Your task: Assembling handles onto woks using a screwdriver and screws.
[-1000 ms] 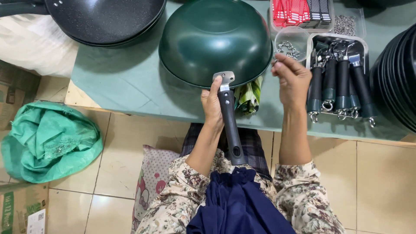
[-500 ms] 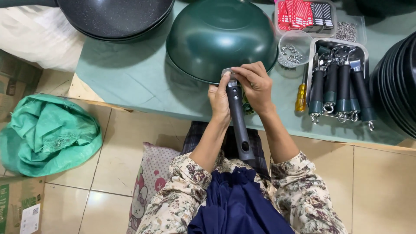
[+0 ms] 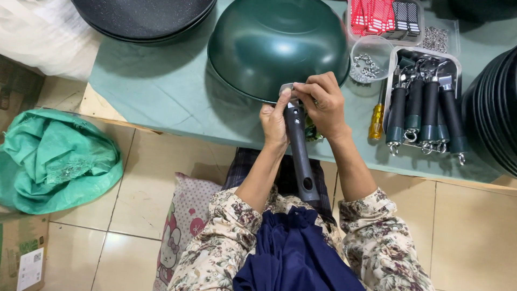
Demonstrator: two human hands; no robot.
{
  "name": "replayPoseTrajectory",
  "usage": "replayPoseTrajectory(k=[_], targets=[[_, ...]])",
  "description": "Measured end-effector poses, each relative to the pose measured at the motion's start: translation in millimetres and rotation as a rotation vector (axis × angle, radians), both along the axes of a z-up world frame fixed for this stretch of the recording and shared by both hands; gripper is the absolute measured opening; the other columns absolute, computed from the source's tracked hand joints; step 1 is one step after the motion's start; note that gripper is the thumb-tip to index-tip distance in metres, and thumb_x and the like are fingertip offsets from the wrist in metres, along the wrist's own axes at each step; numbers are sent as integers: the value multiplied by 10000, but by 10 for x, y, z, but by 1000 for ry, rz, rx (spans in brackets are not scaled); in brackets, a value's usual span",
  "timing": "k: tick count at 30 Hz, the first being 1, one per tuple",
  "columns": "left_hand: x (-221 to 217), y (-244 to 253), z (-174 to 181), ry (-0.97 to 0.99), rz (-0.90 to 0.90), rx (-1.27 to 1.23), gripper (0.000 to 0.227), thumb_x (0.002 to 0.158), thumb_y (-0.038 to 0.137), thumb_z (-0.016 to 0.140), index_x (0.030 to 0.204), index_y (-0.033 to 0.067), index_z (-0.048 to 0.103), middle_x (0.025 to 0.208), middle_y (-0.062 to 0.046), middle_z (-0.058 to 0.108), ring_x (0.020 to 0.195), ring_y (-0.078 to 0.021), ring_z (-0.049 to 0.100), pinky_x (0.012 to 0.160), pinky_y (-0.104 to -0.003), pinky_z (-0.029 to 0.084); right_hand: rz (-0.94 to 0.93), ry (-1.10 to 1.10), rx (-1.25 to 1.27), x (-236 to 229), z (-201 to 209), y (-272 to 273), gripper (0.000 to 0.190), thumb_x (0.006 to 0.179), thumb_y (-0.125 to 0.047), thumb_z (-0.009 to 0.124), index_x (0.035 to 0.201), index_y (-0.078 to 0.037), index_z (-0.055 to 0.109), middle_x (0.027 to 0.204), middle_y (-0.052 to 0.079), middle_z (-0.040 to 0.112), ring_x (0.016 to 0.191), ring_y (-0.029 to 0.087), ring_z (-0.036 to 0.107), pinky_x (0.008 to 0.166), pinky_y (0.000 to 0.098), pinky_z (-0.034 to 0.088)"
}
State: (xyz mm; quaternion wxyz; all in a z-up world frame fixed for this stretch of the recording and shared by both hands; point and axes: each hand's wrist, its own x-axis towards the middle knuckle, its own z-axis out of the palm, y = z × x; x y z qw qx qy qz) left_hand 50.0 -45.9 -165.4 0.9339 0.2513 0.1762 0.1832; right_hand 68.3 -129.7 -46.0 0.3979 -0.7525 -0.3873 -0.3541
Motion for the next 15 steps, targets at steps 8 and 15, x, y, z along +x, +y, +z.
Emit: replayPoseTrajectory(k=[8,15], targets=[[36,59,-483,-8,-6,-2,109,900,56,776,999,45,732,811,-162,756,636,-173,751,535,-250,623,46,91,-188,24,221,-33,228,902,-37,874,1071,-17,724,896,79,564,786,253,516,716,383,511],[69,48,-356,-30,9,-5,118,898,67,780,1005,54,733,802,-154,752,632,-181,751,523,-249,621,40,73,-245,14,255,-67,113,1001,-30,768,1099,-87,769,912,56,536,773,226,476,704,392,498]])
